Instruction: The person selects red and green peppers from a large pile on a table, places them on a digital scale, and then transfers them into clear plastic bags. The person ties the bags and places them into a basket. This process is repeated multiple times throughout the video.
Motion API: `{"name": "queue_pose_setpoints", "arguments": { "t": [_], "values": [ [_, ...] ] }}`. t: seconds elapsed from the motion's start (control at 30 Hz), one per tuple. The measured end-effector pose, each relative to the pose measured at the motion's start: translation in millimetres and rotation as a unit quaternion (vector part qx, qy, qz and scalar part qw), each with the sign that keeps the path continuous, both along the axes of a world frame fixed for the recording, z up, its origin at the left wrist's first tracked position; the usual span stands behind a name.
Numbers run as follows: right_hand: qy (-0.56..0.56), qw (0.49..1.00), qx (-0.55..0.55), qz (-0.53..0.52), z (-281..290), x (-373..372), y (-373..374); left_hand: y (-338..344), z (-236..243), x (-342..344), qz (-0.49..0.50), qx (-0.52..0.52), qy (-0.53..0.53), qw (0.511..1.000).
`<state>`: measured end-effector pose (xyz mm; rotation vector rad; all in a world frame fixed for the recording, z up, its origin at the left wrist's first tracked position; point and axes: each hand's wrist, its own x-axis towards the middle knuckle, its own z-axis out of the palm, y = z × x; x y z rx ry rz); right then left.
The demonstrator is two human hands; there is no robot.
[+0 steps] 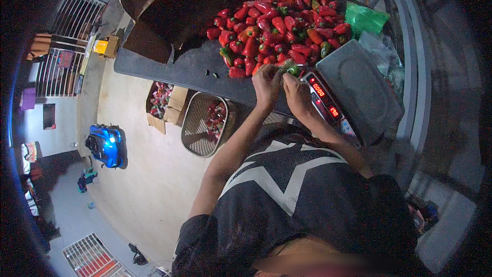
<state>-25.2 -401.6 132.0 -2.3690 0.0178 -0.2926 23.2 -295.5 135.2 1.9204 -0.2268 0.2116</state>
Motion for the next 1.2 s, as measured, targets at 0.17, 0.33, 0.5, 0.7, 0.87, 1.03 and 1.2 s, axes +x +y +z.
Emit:
{"name": "queue_pose_setpoints", "arguments": {
  "t": [0.17, 0.33, 0.5, 0.7, 0.87, 1.03, 1.2],
  "values": [
    [-0.166, 0.974, -0.133, 0.081, 11.1, 0.9, -6.6, 17.2, -17.5, -11.8, -0.035, 0.014, 0.097, 0.995],
    [-0.121, 0.983, -0.053, 0.128, -31.9, 22.0, -13.4, 29.6, -57.3, -15.8, -0.079, -0.172, 0.2, 0.961],
    [0.16, 0.953, 0.255, 0.008, -87.7, 38.8, -10.1, 27.6, -89.0, -5.8, -0.07, -0.274, 0.256, 0.924],
    [0.137, 0.948, 0.285, -0.037, -103.0, 44.3, -0.8, 25.5, -106.2, -13.1, -0.058, -0.261, 0.268, 0.926],
    [0.088, 0.938, 0.334, -0.008, -99.8, 35.5, 5.0, 30.5, -107.8, -18.4, -0.023, -0.248, 0.269, 0.93],
    [0.053, 0.944, 0.323, -0.049, -108.8, 29.1, 7.0, 37.2, -97.6, -32.6, -0.068, -0.309, 0.285, 0.905],
    [0.058, 0.946, 0.295, -0.117, -118.5, 29.4, 13.1, 43.9, -79.6, -43.6, -0.128, -0.296, 0.279, 0.904]
  ]
}}
